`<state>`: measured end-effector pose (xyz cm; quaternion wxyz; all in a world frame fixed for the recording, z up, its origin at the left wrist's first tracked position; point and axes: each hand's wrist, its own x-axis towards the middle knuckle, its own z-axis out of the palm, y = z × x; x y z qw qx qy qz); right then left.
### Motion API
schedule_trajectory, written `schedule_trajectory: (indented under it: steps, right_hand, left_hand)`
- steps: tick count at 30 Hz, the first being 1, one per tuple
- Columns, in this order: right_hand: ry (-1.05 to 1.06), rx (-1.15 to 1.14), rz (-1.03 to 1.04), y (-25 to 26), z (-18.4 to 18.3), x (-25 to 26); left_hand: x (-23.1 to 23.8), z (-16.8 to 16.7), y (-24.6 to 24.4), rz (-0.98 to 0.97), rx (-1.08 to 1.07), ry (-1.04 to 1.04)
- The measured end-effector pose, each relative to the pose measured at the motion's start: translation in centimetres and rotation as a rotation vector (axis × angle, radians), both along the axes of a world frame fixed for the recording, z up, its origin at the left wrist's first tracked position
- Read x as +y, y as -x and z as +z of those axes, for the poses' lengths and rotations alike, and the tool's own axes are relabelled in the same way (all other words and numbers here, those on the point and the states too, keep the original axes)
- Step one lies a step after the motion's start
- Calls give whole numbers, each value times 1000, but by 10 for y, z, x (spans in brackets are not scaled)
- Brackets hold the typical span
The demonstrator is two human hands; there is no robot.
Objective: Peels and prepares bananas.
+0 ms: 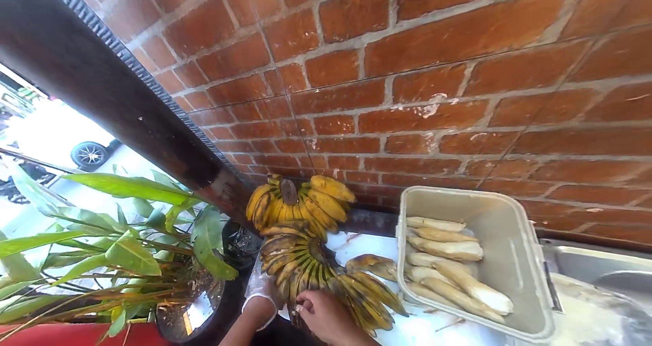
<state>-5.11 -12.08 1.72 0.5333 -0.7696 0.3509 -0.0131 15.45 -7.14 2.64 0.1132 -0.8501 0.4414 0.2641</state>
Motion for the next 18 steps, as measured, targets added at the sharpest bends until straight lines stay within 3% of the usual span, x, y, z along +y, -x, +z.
schedule_trajectory:
  steps: [4,8,13,18]
  right_hand:
    - [47,30,54,1,0,-2]
    - [-42,61,65,-2,10,-6]
    - [-378,71,26,-11,19,-18]
    - [-555,111,-30,-13,28,-16]
  left_hand:
    - [36,-25,-28,415,513,108]
    - [51,-7,-18,688,689,211]
    - [66,10,8,731,831,426]
    - [77,17,32,636,738,497]
